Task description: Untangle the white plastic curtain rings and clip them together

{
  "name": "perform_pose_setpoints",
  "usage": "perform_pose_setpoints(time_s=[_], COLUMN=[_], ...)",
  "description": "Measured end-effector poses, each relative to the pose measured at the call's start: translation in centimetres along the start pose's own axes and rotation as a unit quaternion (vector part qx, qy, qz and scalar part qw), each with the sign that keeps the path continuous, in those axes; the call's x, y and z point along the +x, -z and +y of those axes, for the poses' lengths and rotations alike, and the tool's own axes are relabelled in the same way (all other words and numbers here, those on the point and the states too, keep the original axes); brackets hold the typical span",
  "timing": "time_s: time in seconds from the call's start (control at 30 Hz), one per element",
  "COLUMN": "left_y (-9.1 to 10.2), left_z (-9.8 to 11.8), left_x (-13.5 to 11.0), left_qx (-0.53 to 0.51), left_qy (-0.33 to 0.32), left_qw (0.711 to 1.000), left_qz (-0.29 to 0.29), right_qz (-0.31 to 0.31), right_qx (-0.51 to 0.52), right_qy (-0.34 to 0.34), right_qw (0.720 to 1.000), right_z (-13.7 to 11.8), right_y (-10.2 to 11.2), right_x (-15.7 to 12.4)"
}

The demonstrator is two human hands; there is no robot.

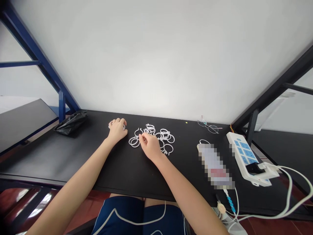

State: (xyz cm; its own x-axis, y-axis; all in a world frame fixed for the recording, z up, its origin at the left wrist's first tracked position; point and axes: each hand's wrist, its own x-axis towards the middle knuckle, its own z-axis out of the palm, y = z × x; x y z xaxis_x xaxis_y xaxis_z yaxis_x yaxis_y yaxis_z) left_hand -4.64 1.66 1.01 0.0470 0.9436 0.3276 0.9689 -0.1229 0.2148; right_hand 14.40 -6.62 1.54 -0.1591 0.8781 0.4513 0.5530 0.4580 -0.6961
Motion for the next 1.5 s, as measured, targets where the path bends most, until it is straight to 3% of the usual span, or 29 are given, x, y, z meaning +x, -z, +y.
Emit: perform_pose_setpoints(time_s=[0.13,0.37,0.67,1.4,1.5], left_y=[-0.7,-1.9,-1.8,-1.8,-1.2], left_z=[-0.6,-1.7,-2.0,-2.3,-1.1], left_x=[0.3,1.1,0.9,0.8,0.5], left_qx=[-0.018,-0.085,-0.052,-0.071,-0.123], left_qy=[0.027,0.074,0.047,0.002,-0.059], left_qw=[0.999,0.993,0.997,0.997,0.990], left_qz=[0.035,-0.024,-0.041,0.013,0.028], right_qz=[-0.005,-0.007,-0.004,-0.007,-0.007], right_qx=[0.003,0.006,0.006,0.008,0.008], right_qy=[0.001,-0.001,0.002,-0.007,-0.007], right_qw=[1.000,1.000,1.000,1.000,1.000], right_z=[0.0,-0.1,-0.5,0.1,0.1], right_y=[0.0,0.0,0.2,-0.3,-0.3], right_x=[0.0,0.0,-0.1,0.0,0.0])
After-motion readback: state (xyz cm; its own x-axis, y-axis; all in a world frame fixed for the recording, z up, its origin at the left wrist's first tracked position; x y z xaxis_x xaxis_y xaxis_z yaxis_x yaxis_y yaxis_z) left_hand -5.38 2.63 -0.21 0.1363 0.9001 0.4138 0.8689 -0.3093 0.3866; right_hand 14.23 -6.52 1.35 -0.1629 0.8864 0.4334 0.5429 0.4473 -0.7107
